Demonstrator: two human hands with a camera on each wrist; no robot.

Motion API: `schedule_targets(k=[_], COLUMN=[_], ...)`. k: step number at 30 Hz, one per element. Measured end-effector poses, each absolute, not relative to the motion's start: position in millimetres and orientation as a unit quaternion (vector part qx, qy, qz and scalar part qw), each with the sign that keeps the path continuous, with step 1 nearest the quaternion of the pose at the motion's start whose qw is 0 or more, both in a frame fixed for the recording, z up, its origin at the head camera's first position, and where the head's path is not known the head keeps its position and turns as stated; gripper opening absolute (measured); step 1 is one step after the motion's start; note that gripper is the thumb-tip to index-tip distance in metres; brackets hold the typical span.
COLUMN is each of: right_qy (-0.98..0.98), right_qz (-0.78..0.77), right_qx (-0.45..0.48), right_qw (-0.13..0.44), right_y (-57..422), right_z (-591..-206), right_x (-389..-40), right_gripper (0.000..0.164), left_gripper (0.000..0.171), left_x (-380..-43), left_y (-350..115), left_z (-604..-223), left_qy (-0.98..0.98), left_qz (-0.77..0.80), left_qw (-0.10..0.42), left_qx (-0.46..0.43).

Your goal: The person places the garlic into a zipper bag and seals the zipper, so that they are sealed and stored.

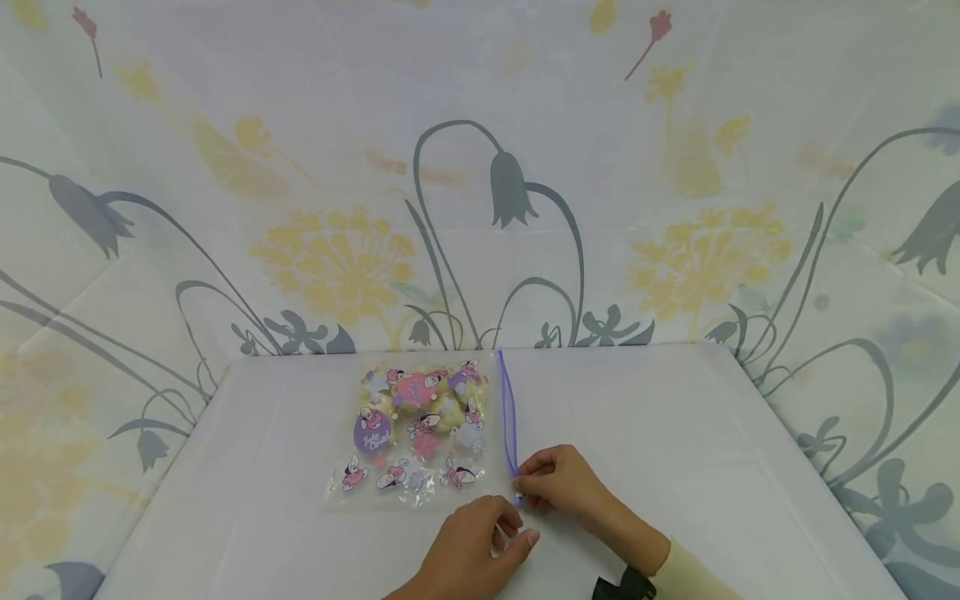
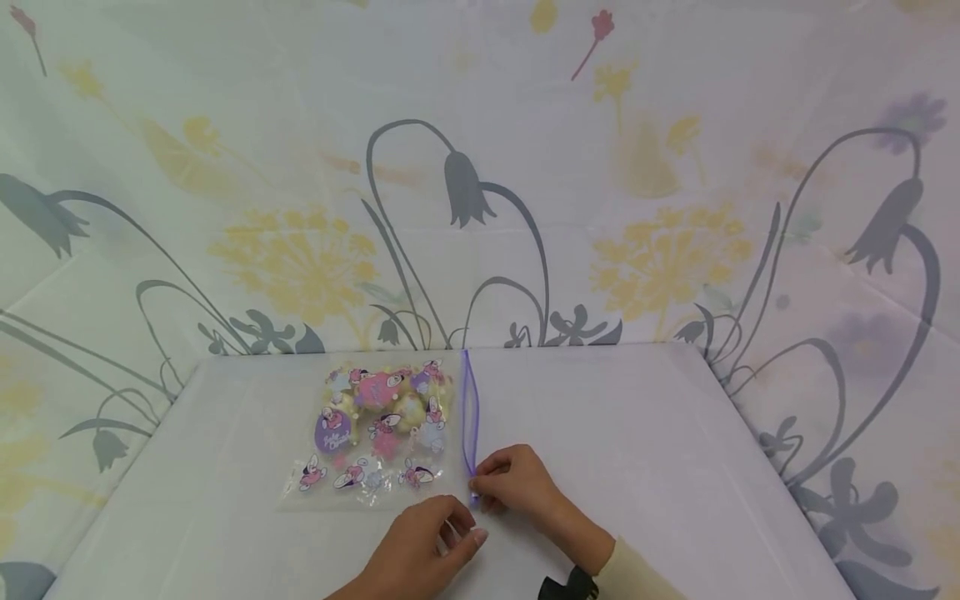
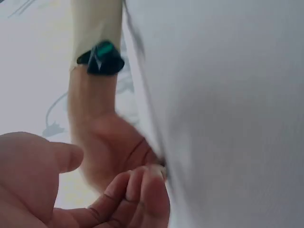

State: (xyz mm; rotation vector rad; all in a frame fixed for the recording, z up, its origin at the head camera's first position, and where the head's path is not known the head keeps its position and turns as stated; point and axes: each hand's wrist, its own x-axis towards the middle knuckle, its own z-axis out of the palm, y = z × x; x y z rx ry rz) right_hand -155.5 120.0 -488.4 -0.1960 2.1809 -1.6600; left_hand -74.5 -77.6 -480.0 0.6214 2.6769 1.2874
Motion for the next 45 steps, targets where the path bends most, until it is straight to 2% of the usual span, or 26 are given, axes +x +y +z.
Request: schedule_targets(k=[3,7,9,13,16,18,25,33,45], right_qy=[0.770,0.757,0.753,0.746,0.741,0.738,0.727,0.716,0.743], right_qz=[-0.604,-0.620,-0.626,-0.638,-0.646,-0.651,-0.661,-0.673,-0.629], right_qx=[-0.067,-0.065,-0.064,-0.058,-0.049,-0.045,-0.041,-0.049,-0.095], right_qw=[0.196,0.194,0.190,0.180,0.174,0.173,0.182,0.179,0.208], right_y=[120,120,120,118,116,115,113,116,119], right_z=[-488,-487,-487,-487,-488,-488,-491,-495,-493], right_x=[-156,-157,-158,-158,-159,-159,-160,-163,-163], right_gripper=[0.017,0.018,0.018,0.019,0.019,0.019,0.018,0.019,0.022], left_gripper=[0.028,0.030,0.042,0.076,0.084,0.078,0.042,0.038,0.026], left_x=[-75,-78,-80,-82,-84,-85,-96,-115,-119], left_y=[-75,-72,-71,-69,-66,-64,-63,-66,-67], left_z=[-485,-492,-495,-498,-502,-505,-509,-512,-514], left_qy=[0.844,0.814,0.792,0.723,0.662,0.625,0.585,0.597,0.611], left_qz=[0.493,0.542,0.575,0.655,0.716,0.750,0.790,0.783,0.778], left_qw=[0.119,0.155,0.170,0.212,0.224,0.215,0.181,0.173,0.142], left_qx=[0.176,0.141,0.118,0.053,0.006,-0.010,-0.024,-0.019,-0.040])
